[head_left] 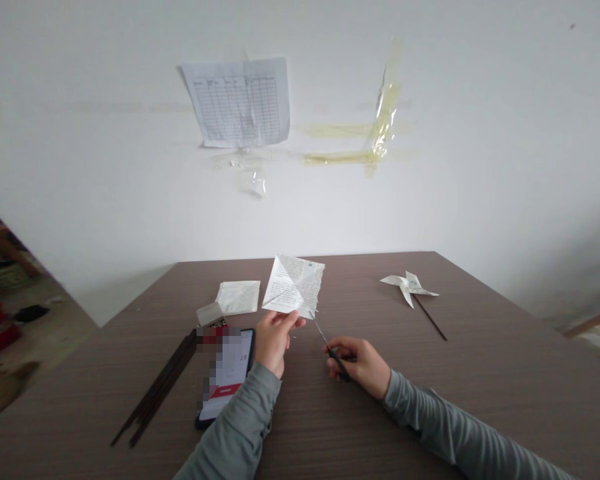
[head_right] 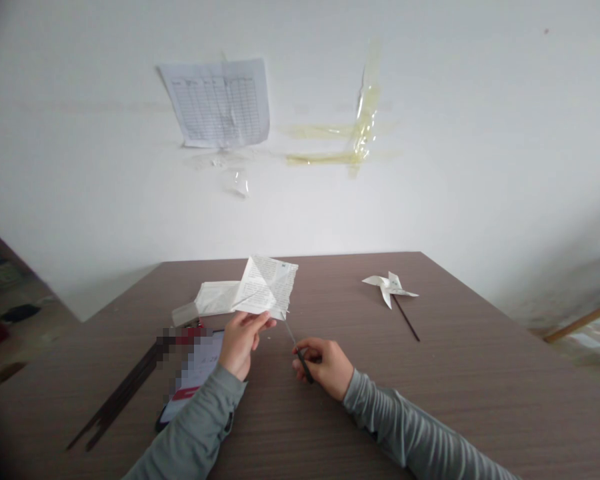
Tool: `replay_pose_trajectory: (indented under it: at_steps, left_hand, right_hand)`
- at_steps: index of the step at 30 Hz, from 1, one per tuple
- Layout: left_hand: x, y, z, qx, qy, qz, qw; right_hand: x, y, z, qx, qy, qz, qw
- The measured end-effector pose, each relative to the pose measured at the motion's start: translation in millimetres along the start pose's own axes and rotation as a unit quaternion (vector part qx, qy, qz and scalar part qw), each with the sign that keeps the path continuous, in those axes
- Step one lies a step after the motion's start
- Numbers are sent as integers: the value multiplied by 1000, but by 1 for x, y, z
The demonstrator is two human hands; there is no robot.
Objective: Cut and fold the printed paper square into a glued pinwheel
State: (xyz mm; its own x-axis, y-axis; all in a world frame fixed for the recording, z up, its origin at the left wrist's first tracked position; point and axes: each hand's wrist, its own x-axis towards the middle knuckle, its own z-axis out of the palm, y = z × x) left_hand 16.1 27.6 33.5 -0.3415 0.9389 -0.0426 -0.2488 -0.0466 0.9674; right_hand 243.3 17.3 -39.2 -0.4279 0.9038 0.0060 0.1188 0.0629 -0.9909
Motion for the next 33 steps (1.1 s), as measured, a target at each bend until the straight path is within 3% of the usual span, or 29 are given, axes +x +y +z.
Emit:
replay_pose_trajectory:
  at_steps: [33]
  left_hand:
    - [-1,1,1,16,-15,-6,1000]
  right_hand:
    - [2,0,1,-21,8,-16,1000]
